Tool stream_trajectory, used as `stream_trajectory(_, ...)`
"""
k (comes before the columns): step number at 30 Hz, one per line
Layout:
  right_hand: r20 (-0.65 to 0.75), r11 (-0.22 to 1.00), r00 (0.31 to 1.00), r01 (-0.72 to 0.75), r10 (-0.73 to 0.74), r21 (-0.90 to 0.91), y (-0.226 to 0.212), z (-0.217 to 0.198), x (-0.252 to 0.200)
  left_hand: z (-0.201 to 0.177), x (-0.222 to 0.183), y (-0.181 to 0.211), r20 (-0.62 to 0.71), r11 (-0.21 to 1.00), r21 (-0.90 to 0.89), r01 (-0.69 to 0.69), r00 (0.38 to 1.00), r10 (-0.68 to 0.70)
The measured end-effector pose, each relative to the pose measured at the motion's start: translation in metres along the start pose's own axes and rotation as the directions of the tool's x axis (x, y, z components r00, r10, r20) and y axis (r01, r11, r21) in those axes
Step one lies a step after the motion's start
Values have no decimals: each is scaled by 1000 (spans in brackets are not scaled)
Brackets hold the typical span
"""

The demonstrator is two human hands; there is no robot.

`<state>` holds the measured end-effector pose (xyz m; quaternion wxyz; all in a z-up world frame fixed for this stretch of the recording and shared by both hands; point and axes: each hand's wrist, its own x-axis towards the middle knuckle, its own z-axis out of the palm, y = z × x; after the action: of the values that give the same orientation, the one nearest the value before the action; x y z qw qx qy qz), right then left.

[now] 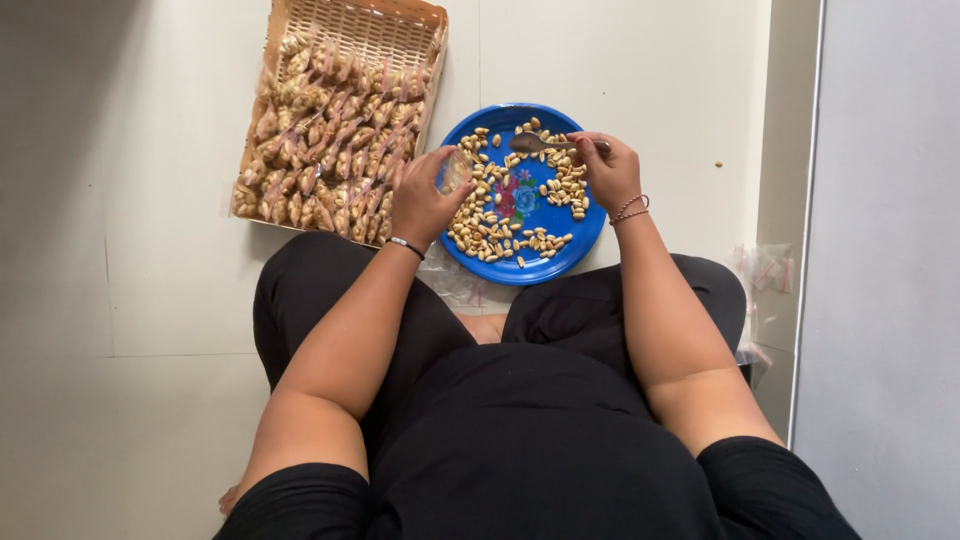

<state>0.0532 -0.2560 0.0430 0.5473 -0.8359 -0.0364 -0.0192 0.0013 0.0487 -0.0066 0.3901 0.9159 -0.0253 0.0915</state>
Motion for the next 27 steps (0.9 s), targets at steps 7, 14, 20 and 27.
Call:
stream_trajectory(7, 95, 916, 955, -295, 279, 270, 35, 32, -4, 4, -2, -4, 12, 1000, 16, 8, 1000, -9)
stream_trajectory(14, 260, 873, 918, -374, 300, 315, 32, 48, -11, 0, -1, -4, 22, 1000, -2, 17, 1000, -17)
stream_trajectory(20, 340, 893, 911, -338, 232, 297, 25, 32, -10, 1, -1, -8, 36, 1000, 0, 13, 999, -13)
stream_trajectory(27, 129, 929, 962, -268, 242, 256, 41, 4, -1, 4, -2, -10, -3, 997, -5, -81, 997, 81)
